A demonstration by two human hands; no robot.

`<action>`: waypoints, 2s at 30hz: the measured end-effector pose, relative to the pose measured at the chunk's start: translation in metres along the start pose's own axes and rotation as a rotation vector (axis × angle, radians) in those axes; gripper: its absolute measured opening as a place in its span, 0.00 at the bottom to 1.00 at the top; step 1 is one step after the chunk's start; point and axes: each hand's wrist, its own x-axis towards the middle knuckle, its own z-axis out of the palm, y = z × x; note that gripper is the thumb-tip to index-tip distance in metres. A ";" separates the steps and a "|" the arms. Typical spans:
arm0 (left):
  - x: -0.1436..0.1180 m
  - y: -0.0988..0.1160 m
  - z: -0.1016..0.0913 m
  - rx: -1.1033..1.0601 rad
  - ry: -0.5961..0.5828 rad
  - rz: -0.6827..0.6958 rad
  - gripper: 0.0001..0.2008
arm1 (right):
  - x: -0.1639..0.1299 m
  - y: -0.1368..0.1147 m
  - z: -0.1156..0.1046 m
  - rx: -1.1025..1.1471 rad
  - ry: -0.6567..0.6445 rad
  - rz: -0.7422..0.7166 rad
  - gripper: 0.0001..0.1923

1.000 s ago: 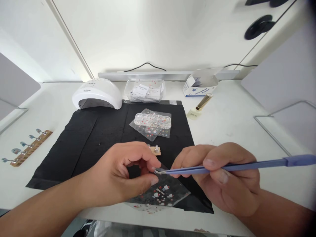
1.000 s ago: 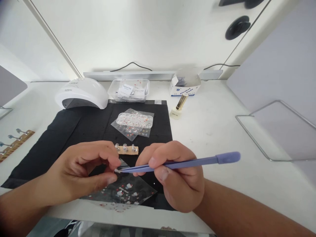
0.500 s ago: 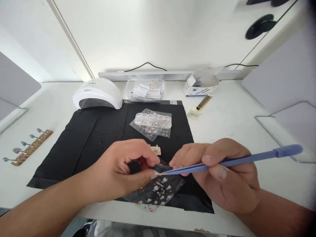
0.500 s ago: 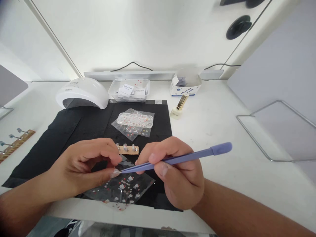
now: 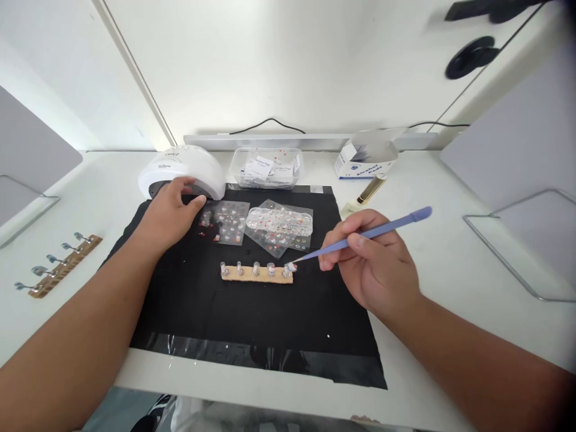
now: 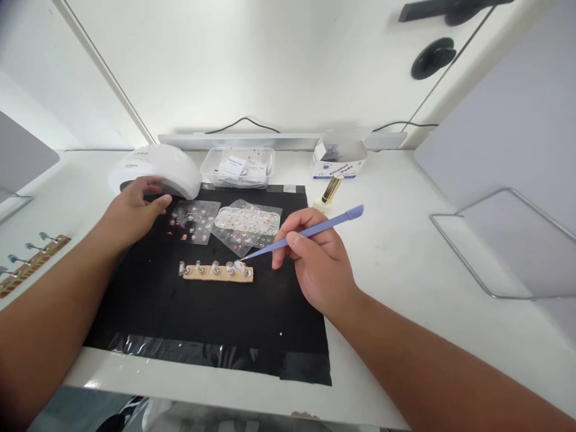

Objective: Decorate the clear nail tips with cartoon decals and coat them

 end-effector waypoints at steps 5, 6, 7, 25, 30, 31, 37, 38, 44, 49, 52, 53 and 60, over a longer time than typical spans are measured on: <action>-0.021 0.019 0.006 0.107 -0.031 0.248 0.15 | 0.006 0.005 -0.002 0.003 -0.010 0.124 0.02; -0.028 0.027 0.007 0.098 -0.167 0.313 0.14 | 0.007 0.005 -0.003 0.008 -0.020 0.138 0.03; -0.036 0.036 0.007 0.092 -0.300 0.405 0.13 | 0.008 0.006 -0.003 0.011 -0.028 0.148 0.03; -0.066 0.057 0.026 0.505 -0.715 0.590 0.10 | 0.008 0.011 -0.001 -0.020 -0.068 0.181 0.05; -0.066 0.060 0.026 0.522 -0.749 0.574 0.03 | 0.010 0.007 0.007 -0.017 -0.086 0.186 0.04; -0.065 0.060 0.026 0.518 -0.762 0.582 0.02 | 0.012 0.005 0.010 -0.016 -0.101 0.193 0.04; -0.063 0.055 0.024 0.528 -0.747 0.670 0.04 | 0.037 0.007 0.028 -0.022 -0.227 0.201 0.04; -0.063 0.054 0.024 0.524 -0.751 0.669 0.04 | 0.040 0.010 0.029 -0.006 -0.236 0.201 0.03; -0.060 0.053 0.025 0.488 -0.805 0.608 0.02 | 0.041 0.028 0.024 0.081 -0.232 0.286 0.03; -0.057 0.050 0.025 0.444 -0.837 0.594 0.01 | 0.041 0.034 0.020 0.103 -0.253 0.390 0.04; -0.056 0.049 0.026 0.431 -0.844 0.597 0.02 | 0.041 0.035 0.020 0.109 -0.262 0.426 0.04; -0.055 0.049 0.026 0.429 -0.847 0.596 0.02 | 0.041 0.035 0.020 0.109 -0.261 0.431 0.04; -0.055 0.047 0.025 0.402 -0.839 0.611 0.03 | 0.040 0.034 0.020 0.091 -0.236 0.449 0.04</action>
